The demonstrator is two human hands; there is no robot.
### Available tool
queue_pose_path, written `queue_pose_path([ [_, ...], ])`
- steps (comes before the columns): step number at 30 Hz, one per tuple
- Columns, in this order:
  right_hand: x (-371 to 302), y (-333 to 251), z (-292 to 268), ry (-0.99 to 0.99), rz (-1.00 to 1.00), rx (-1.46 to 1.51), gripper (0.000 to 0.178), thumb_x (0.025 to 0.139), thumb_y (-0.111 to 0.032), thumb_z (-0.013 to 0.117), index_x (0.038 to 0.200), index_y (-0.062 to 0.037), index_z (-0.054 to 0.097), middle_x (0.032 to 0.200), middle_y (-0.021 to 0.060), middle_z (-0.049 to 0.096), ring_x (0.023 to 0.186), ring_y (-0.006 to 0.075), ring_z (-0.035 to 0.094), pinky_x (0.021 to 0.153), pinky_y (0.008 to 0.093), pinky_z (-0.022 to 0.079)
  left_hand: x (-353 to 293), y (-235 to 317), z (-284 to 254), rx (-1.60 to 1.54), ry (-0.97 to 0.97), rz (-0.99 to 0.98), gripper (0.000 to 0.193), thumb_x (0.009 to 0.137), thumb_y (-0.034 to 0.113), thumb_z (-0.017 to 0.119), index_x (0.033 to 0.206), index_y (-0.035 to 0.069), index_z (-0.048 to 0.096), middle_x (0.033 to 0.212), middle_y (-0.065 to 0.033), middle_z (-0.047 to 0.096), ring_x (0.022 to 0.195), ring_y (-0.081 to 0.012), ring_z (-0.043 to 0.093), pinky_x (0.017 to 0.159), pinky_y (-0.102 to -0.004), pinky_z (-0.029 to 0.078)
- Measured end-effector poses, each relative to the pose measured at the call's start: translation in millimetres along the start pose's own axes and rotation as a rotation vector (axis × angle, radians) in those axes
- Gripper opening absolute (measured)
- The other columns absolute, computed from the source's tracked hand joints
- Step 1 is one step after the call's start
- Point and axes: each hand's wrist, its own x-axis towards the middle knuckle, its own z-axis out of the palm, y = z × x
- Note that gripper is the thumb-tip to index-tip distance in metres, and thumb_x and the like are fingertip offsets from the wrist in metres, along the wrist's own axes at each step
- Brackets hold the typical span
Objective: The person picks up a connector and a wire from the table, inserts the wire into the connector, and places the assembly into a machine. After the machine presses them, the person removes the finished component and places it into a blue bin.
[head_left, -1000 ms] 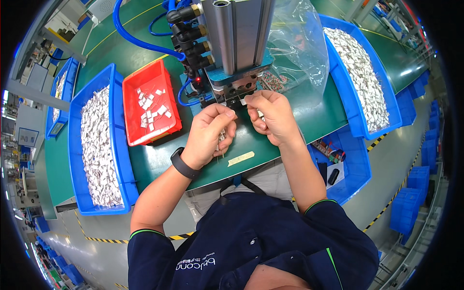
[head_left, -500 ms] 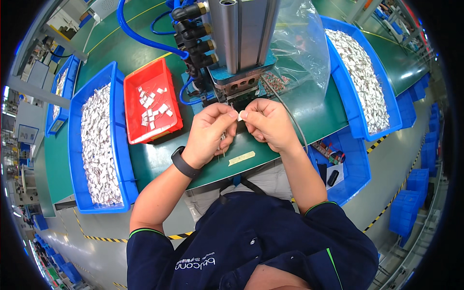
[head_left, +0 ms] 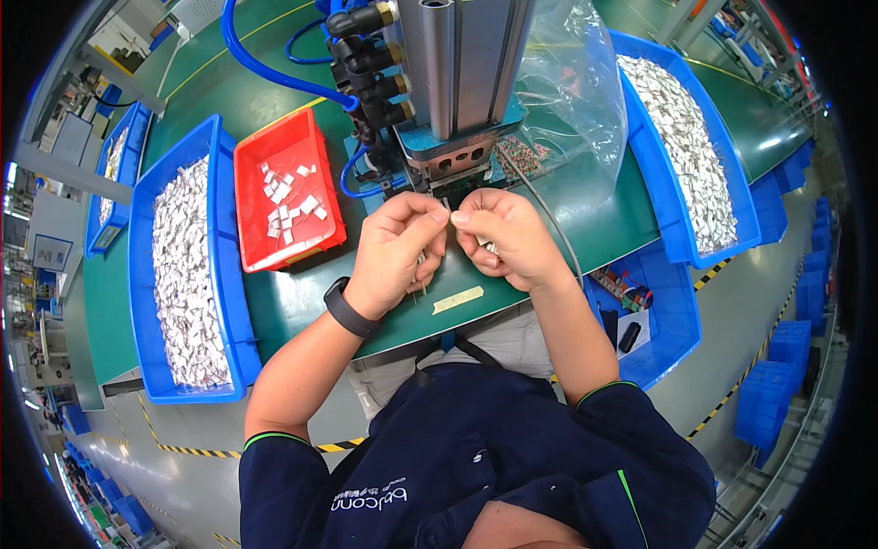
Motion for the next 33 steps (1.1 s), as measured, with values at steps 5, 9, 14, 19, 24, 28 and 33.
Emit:
queue_pose_path([
  [5,1,1,-6,-0.095,0.143,0.312,0.011,0.087,-0.015,0.057,0.088,-0.0045,0.052,0.069,0.0079,0.056,0.041,0.0069,0.039,0.031,0.0176,0.025,1,3,-2,-0.017,-0.001,-0.035,0.022,0.099,0.025,0.048,0.1,0.004,0.053,0.066,-0.008,0.055,0.038,-0.0083,0.037,0.032,-0.0219,0.026],
  [9,1,4,-2,-0.064,0.159,0.226,0.011,0.087,-0.012,0.064,0.085,-0.0051,0.055,0.071,0.0061,0.058,0.045,0.0043,0.043,0.033,0.0174,0.024,2,3,-2,-0.04,-0.007,-0.024,0.031,0.099,0.033,0.043,0.101,0.003,0.051,0.068,-0.0102,0.057,0.037,-0.0094,0.036,0.031,-0.0228,0.026],
  [14,-5,5,1,-0.023,0.157,0.054,0.012,0.084,-0.008,0.069,0.088,-0.0019,0.06,0.071,0.0037,0.057,0.046,0.0029,0.044,0.033,0.0172,0.024,2,4,-5,-0.068,-0.005,0.004,0.031,0.099,0.033,0.043,0.102,0.003,0.051,0.07,-0.0114,0.058,0.036,-0.01,0.035,0.031,-0.023,0.026],
  [19,-8,4,10,-0.023,0.17,0.01,0.015,0.083,-0.007,0.07,0.092,0.0011,0.061,0.069,0.0013,0.054,0.047,0.0014,0.043,0.034,0.0171,0.024,1,4,-8,-0.175,-0.041,0.012,0.02,0.097,0.023,0.045,0.102,0.005,0.052,0.075,-0.0127,0.06,0.037,-0.0094,0.035,0.03,-0.0225,0.025],
  [24,-7,11,18,0.043,0.062,-0.021,0.015,0.083,-0.007,0.07,0.09,-0.0008,0.059,0.065,-0.0006,0.052,0.045,0.0007,0.04,0.035,0.0166,0.023,2,5,-6,-0.163,-0.033,0.0,0.018,0.095,0.017,0.045,0.105,0.004,0.052,0.079,-0.0136,0.062,0.037,-0.009,0.035,0.03,-0.0223,0.026],
  [28,-4,13,18,0.036,0.044,-0.008,0.015,0.082,-0.006,0.07,0.085,-0.0033,0.056,0.062,-0.0015,0.05,0.044,0.0003,0.039,0.035,0.0168,0.023,2,8,-5,-0.218,-0.062,-0.019,0.019,0.093,0.013,0.048,0.106,-0.001,0.054,0.084,-0.0145,0.066,0.041,-0.008,0.041,0.033,-0.0214,0.031],
  [33,-2,11,19,0.015,0.083,-0.009,0.014,0.08,-0.005,0.069,0.081,-0.0031,0.055,0.062,-0.0002,0.051,0.044,0.0007,0.039,0.034,0.0169,0.023,3,3,-7,-0.177,-0.108,-0.017,0.021,0.094,0.014,0.049,0.108,-0.001,0.054,0.091,-0.0168,0.068,0.041,-0.0074,0.042,0.034,-0.0205,0.032],
])
